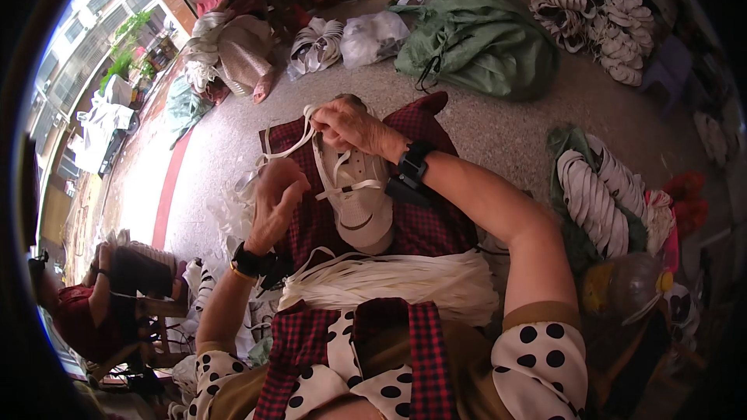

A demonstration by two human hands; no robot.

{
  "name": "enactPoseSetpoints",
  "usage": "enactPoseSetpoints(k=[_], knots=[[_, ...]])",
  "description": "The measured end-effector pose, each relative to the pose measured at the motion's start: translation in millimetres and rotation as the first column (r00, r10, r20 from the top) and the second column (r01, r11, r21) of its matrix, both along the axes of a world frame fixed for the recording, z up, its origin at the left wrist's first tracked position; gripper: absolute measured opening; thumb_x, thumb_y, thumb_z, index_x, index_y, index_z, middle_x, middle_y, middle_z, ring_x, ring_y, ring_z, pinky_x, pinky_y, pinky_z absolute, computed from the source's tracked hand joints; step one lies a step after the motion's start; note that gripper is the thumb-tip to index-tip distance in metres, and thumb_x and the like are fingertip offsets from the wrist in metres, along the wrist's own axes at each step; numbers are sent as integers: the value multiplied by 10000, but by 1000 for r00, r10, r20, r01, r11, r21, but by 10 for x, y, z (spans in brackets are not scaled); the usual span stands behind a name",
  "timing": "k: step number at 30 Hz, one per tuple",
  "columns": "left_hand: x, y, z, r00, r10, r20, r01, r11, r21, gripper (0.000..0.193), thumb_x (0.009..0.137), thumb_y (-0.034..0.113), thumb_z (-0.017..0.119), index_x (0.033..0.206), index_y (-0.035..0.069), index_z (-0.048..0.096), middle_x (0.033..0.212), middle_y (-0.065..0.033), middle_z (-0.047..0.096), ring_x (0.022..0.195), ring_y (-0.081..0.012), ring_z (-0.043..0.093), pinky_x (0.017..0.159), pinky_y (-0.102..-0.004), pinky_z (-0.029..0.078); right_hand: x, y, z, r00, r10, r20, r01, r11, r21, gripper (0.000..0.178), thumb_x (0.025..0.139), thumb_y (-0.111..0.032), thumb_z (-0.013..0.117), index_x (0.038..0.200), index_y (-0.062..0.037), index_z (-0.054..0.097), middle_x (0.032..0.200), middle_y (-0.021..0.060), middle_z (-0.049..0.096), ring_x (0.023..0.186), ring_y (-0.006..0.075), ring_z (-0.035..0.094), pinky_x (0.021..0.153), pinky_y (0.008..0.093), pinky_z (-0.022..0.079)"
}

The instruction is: Thread laces through the eyelets of a shoe upper.

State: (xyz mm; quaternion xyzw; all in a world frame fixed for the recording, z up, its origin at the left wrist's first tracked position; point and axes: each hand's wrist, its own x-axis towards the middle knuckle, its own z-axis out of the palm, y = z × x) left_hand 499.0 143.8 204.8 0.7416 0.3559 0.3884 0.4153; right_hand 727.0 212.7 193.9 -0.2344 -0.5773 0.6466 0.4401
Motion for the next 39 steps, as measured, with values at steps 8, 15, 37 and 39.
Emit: enactPoseSetpoints(k=[8,15,37,39], knots=[[154,-37,14,940,-132,-316,162,984,71,239,886,217,720,878,-18,675,938,-54,560,738,-140,530,644,-301,438,-7,-1,19,1000,-22,-22,19,994,-104,259,1007,-226,439,791,-88,481,585,-96,301,456,19,278,411,221,219],[50,46,-129,925,-153,-347,198,975,99,283,900,227,688,817,-37,630,899,-74,546,727,-160,534,629,-313,430,52,20,67,990,41,-136,-74,967,-246,204,1004,-216,420,842,-100,466,599,-94,268,473,20,275,414,203,219],[206,-615,-161,900,-150,-408,352,804,480,461,748,67,764,1184,-3,633,1223,-153,588,1099,-338,568,934,-427,494,9,95,242,997,77,31,-68,970,-233,233,1027,-241,400,853,-97,459,585,-101,282,453,15,268,404,211,203],[191,-548,-224,865,-166,-474,397,804,443,487,759,64,743,1224,0,613,1268,-137,571,1155,-333,539,1001,-415,469,-73,167,363,987,-18,161,30,997,-77,260,1017,-246,415,806,-99,454,579,-93,299,435,23,265,392,221,200]])
